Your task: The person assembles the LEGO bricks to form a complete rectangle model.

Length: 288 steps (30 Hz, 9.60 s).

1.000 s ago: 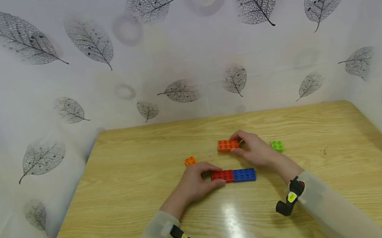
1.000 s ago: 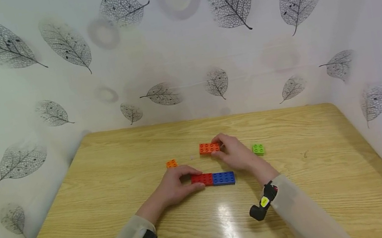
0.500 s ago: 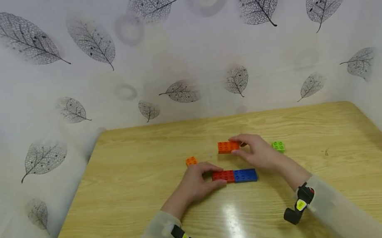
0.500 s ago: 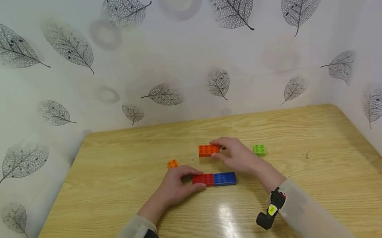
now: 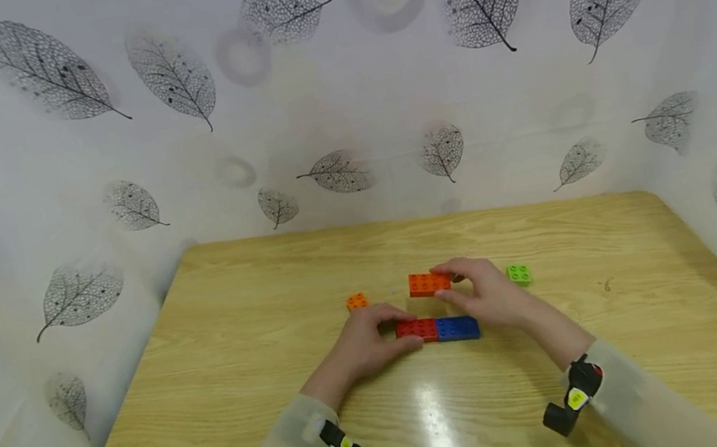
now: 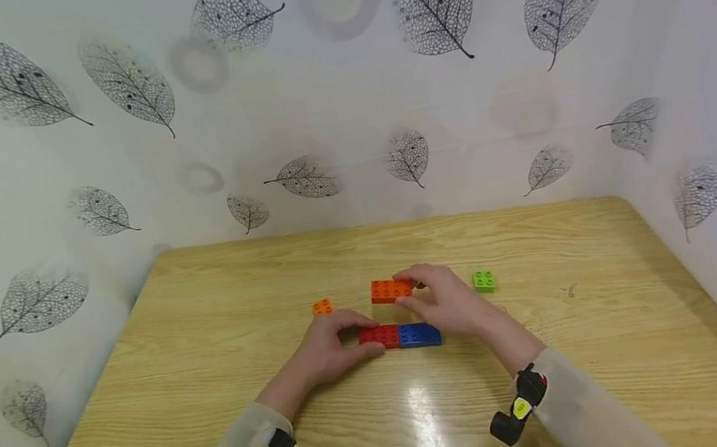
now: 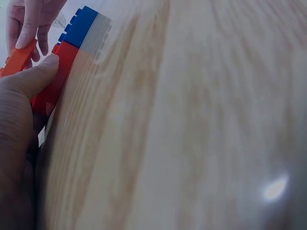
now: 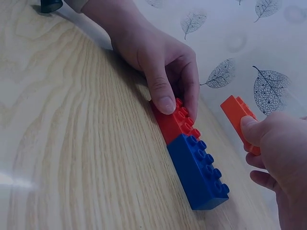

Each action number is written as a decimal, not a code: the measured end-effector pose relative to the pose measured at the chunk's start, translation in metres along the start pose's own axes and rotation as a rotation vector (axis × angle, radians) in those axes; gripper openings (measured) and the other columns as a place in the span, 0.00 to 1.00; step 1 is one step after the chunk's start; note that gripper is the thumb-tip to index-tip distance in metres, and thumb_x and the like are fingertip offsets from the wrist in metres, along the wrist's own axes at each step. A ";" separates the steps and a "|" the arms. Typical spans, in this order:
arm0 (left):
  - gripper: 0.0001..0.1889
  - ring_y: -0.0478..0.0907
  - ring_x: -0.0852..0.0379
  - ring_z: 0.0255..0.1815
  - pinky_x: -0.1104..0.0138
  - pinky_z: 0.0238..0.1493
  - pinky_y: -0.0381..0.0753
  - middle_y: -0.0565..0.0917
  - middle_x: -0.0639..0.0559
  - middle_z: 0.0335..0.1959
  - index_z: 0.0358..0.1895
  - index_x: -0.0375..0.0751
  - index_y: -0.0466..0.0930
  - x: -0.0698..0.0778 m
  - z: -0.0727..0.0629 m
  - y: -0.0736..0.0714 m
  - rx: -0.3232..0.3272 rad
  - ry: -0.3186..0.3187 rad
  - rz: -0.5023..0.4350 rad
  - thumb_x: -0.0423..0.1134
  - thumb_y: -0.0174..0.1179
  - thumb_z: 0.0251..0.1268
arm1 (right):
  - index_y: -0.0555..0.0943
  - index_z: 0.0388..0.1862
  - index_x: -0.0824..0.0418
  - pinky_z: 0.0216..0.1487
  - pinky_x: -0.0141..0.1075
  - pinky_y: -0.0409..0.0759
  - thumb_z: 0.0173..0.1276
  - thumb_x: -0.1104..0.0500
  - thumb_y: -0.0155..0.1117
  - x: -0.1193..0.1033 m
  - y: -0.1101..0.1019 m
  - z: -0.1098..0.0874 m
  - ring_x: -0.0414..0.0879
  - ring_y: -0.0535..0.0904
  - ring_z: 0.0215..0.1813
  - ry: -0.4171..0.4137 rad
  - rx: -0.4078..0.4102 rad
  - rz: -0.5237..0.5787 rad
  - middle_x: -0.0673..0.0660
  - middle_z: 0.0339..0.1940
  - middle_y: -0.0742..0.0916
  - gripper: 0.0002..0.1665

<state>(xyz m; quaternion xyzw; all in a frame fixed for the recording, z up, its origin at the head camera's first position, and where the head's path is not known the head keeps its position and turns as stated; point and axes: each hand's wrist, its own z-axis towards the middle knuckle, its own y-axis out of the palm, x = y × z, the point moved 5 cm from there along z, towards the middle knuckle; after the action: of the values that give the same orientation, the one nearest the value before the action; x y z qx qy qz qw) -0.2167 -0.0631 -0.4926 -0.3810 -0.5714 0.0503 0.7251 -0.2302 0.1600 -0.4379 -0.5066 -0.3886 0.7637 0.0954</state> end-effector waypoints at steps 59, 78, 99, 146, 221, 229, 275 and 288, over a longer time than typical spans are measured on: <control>0.21 0.81 0.63 0.56 0.60 0.65 0.76 0.87 0.67 0.52 0.55 0.59 0.91 -0.005 0.000 0.001 0.019 0.000 -0.014 0.59 0.77 0.61 | 0.81 0.69 0.60 0.63 0.51 0.80 0.78 0.55 0.69 0.000 0.024 -0.042 0.46 0.82 0.62 0.063 -0.069 0.066 0.52 0.63 0.86 0.25; 0.22 0.81 0.64 0.55 0.60 0.63 0.78 0.87 0.67 0.51 0.56 0.58 0.91 -0.005 0.001 0.001 0.020 0.013 -0.016 0.59 0.78 0.60 | 0.82 0.68 0.62 0.60 0.50 0.83 0.77 0.56 0.71 -0.005 0.025 -0.042 0.45 0.83 0.58 -0.056 -0.061 -0.069 0.54 0.59 0.87 0.25; 0.24 0.80 0.62 0.59 0.58 0.67 0.75 0.86 0.66 0.54 0.57 0.58 0.90 -0.001 0.000 0.002 0.001 0.006 -0.031 0.62 0.76 0.60 | 0.83 0.64 0.68 0.52 0.46 0.86 0.73 0.57 0.75 -0.011 0.030 -0.045 0.45 0.84 0.51 -0.230 0.019 -0.277 0.55 0.52 0.88 0.25; 0.15 0.84 0.62 0.44 0.65 0.47 0.85 0.89 0.64 0.44 0.53 0.50 0.92 0.023 0.010 0.009 0.018 0.086 -0.203 0.46 0.77 0.66 | 0.88 0.57 0.60 0.53 0.47 0.87 0.71 0.67 0.75 0.008 0.029 -0.042 0.46 0.87 0.52 -0.149 0.076 0.089 0.49 0.49 0.91 0.16; 0.17 0.81 0.64 0.51 0.63 0.58 0.80 0.87 0.66 0.49 0.55 0.55 0.91 0.022 0.007 0.008 -0.006 0.041 -0.080 0.54 0.74 0.67 | 0.86 0.60 0.68 0.62 0.62 0.79 0.73 0.60 0.74 0.051 -0.062 -0.051 0.61 0.85 0.57 0.053 0.186 -0.110 0.63 0.56 0.89 0.20; 0.17 0.82 0.64 0.49 0.64 0.56 0.81 0.88 0.65 0.47 0.55 0.53 0.91 0.022 0.007 0.010 0.000 0.053 -0.110 0.51 0.75 0.67 | 0.83 0.66 0.66 0.69 0.65 0.72 0.75 0.52 0.74 0.069 -0.067 -0.058 0.64 0.79 0.67 0.188 0.171 -0.085 0.63 0.64 0.85 0.28; 0.17 0.81 0.64 0.51 0.64 0.56 0.80 0.87 0.65 0.49 0.56 0.55 0.91 0.021 0.007 0.011 0.003 0.052 -0.098 0.54 0.74 0.68 | 0.84 0.65 0.66 0.66 0.64 0.74 0.72 0.56 0.76 0.080 -0.060 -0.065 0.65 0.81 0.62 0.204 0.211 -0.077 0.65 0.61 0.87 0.26; 0.17 0.81 0.64 0.51 0.64 0.57 0.80 0.87 0.66 0.49 0.57 0.55 0.91 0.020 0.007 0.012 -0.002 0.043 -0.103 0.53 0.74 0.68 | 0.84 0.66 0.61 0.68 0.63 0.74 0.73 0.55 0.76 0.065 -0.050 -0.061 0.63 0.79 0.67 0.227 0.183 -0.021 0.61 0.62 0.87 0.25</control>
<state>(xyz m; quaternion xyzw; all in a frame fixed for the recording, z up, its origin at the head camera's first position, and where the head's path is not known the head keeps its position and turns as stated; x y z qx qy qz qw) -0.2123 -0.0412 -0.4837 -0.3526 -0.5747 0.0043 0.7385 -0.2213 0.2593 -0.4597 -0.5748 -0.3094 0.7327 0.1922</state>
